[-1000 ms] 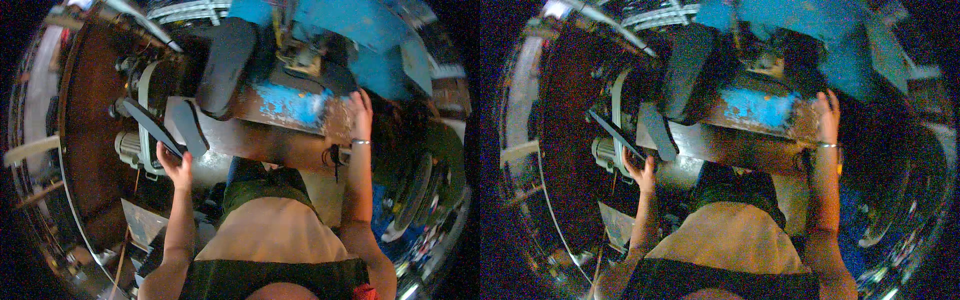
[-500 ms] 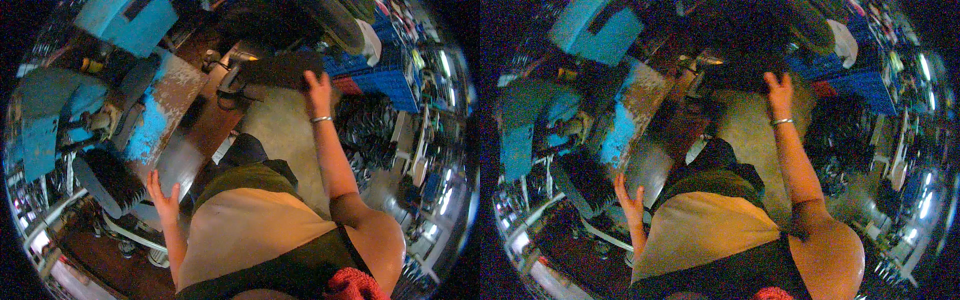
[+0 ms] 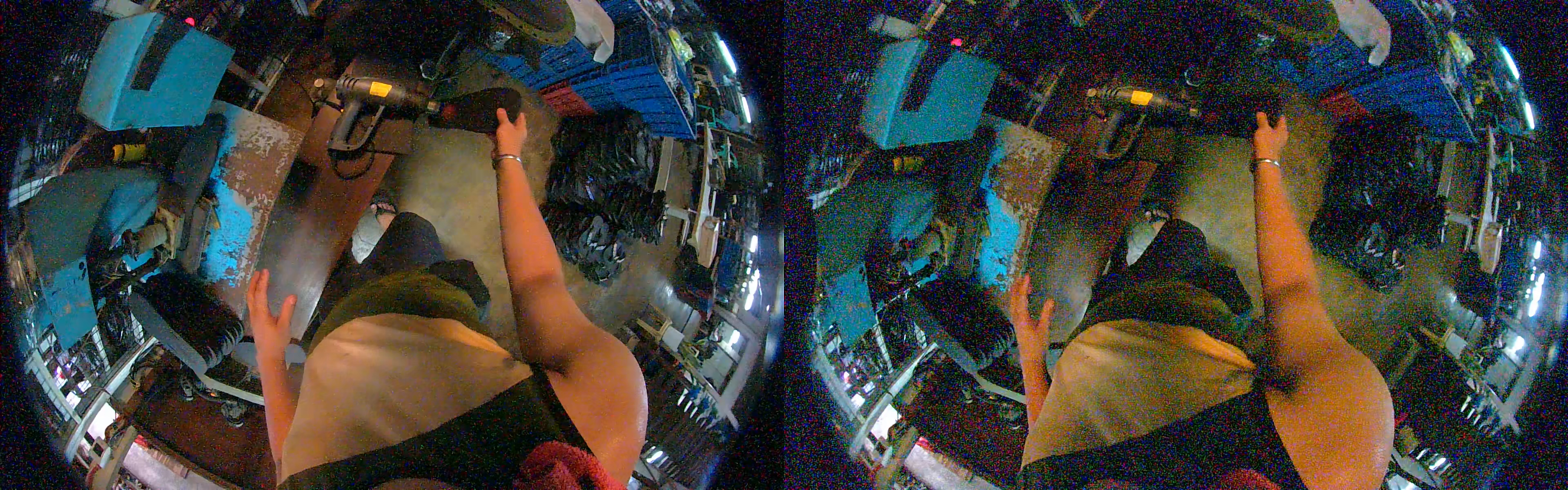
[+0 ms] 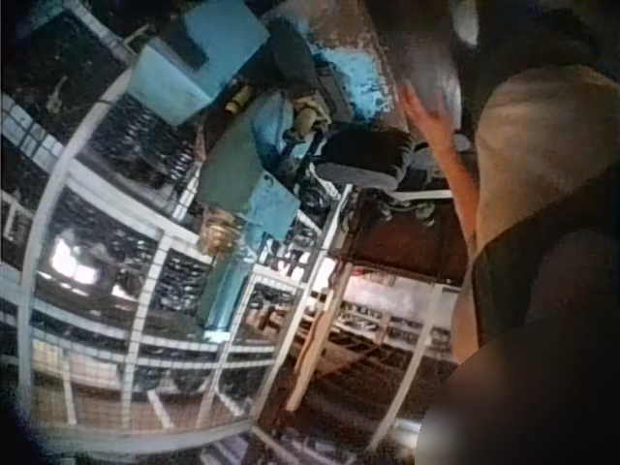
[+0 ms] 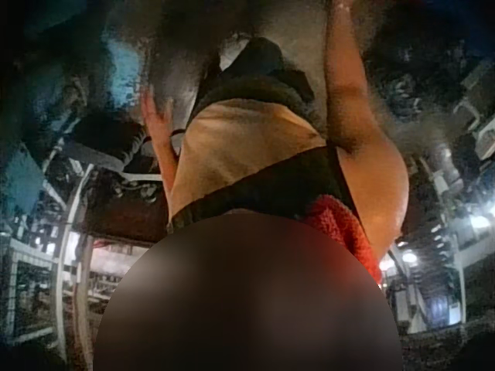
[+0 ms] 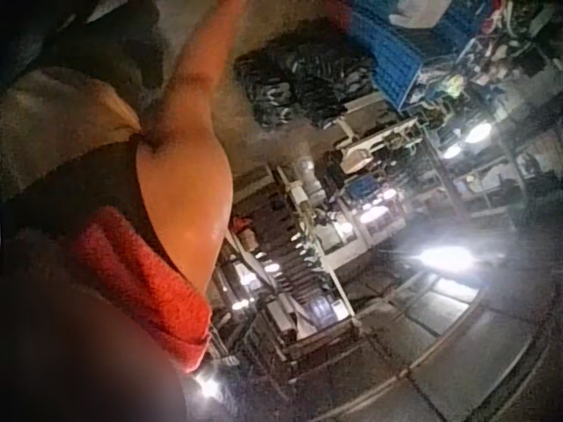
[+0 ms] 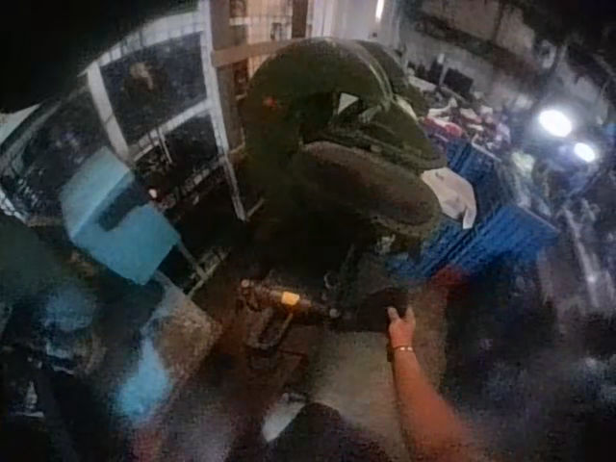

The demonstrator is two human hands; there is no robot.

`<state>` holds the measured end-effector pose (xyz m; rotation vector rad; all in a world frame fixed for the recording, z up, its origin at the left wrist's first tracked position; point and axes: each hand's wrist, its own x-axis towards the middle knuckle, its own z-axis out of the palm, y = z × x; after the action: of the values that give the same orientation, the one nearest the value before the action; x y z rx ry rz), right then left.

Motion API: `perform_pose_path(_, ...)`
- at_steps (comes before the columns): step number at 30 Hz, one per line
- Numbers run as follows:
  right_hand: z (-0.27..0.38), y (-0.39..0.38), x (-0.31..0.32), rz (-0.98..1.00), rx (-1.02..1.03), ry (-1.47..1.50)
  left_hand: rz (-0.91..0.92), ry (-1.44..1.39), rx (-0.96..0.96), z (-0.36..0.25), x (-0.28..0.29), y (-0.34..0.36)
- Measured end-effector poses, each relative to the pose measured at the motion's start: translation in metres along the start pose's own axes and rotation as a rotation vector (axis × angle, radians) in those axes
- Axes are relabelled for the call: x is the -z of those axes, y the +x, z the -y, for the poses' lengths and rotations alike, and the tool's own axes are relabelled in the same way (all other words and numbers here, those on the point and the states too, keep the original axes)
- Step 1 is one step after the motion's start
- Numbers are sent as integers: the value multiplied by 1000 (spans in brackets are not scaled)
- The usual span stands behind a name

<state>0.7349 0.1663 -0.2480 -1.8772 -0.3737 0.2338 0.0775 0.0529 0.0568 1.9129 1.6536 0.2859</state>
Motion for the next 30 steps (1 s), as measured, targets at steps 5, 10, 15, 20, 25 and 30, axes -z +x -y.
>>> perform_pose_path(5,45,24,61,86,43,23,23,-97,131,7,-10,-13)
perform_pose_path(10,60,27,59,95,83,-3,26,-82,72,9,-22,-11)
perform_pose_path(15,35,15,13,174,10,-146,17,-18,4,13,-24,6)
perform_pose_path(20,33,6,-5,193,8,-166,-33,-27,-13,15,-13,30)
perform_pose_path(25,86,9,40,152,366,-700,-132,-24,2,25,-7,60)
perform_pose_path(30,191,3,83,365,396,-342,-293,135,-53,49,14,152)
